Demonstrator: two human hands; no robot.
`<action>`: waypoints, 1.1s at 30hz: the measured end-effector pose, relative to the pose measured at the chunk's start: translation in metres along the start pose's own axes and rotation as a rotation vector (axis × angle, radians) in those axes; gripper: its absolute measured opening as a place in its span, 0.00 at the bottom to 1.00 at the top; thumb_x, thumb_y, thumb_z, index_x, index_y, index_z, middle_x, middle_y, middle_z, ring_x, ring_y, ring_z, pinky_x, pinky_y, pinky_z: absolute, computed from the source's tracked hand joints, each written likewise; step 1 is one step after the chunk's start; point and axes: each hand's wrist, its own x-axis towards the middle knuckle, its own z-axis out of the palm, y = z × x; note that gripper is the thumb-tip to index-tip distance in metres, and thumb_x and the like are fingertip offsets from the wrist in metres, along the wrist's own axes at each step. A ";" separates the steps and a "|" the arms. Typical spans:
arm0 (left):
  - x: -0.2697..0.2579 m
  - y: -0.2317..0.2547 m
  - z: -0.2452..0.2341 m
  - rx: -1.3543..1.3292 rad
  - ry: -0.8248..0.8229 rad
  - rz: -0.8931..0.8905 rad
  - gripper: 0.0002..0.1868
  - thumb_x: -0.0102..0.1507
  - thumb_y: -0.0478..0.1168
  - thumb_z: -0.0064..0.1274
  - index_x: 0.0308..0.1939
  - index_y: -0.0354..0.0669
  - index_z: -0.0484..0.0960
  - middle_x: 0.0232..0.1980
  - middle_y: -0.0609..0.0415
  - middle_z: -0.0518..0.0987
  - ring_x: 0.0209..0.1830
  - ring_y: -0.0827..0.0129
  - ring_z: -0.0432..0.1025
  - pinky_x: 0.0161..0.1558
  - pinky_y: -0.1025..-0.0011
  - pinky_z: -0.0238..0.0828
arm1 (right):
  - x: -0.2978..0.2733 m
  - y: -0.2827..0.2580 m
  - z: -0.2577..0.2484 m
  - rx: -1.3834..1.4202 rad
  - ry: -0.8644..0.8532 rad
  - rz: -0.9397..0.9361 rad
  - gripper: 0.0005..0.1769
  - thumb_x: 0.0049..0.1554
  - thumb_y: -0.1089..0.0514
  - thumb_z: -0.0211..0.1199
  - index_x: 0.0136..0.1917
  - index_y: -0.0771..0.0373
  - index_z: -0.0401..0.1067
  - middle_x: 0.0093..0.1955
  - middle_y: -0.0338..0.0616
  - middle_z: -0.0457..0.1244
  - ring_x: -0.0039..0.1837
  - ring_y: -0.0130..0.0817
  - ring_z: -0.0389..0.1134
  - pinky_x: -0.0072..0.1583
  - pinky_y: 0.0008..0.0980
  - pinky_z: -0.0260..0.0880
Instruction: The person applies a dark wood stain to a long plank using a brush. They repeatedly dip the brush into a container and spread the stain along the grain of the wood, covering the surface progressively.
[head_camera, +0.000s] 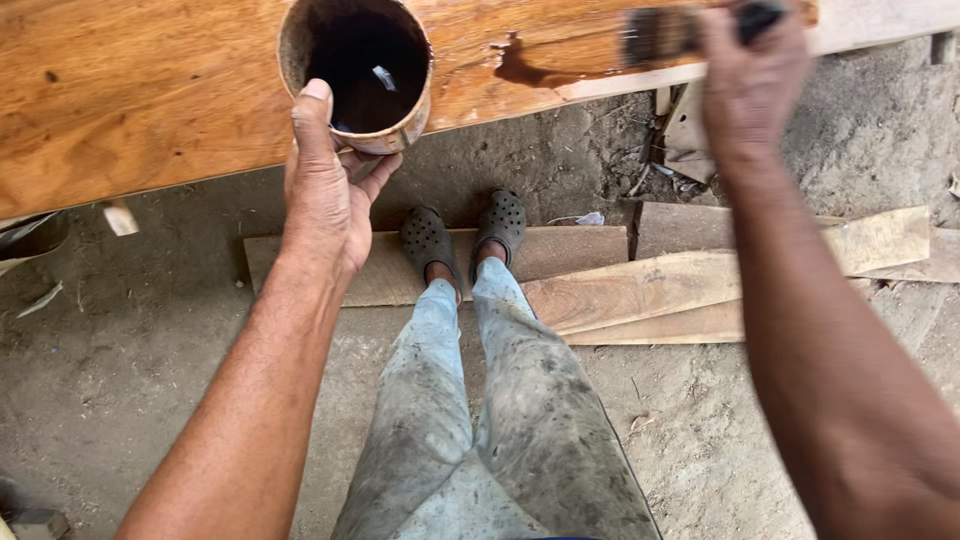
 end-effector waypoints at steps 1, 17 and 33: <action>0.000 -0.001 -0.006 -0.010 -0.011 0.005 0.61 0.54 0.76 0.55 0.75 0.36 0.51 0.68 0.37 0.62 0.69 0.54 0.67 0.68 0.47 0.72 | 0.004 0.001 -0.008 -0.060 0.026 -0.037 0.05 0.70 0.67 0.62 0.52 0.60 0.68 0.50 0.42 0.67 0.50 0.28 0.72 0.51 0.32 0.79; -0.002 0.012 -0.043 -0.021 -0.070 0.016 0.58 0.57 0.76 0.54 0.74 0.37 0.55 0.69 0.41 0.65 0.71 0.56 0.65 0.70 0.48 0.67 | -0.033 -0.039 0.072 0.121 -0.097 0.151 0.02 0.69 0.65 0.63 0.56 0.64 0.73 0.51 0.47 0.71 0.51 0.31 0.77 0.53 0.30 0.86; -0.004 -0.038 0.134 -0.045 -0.152 -0.070 0.58 0.56 0.74 0.55 0.74 0.37 0.56 0.69 0.39 0.66 0.68 0.57 0.68 0.69 0.49 0.70 | 0.023 0.087 -0.165 -0.068 0.015 0.136 0.02 0.71 0.66 0.63 0.55 0.63 0.72 0.48 0.39 0.68 0.48 0.26 0.72 0.47 0.25 0.75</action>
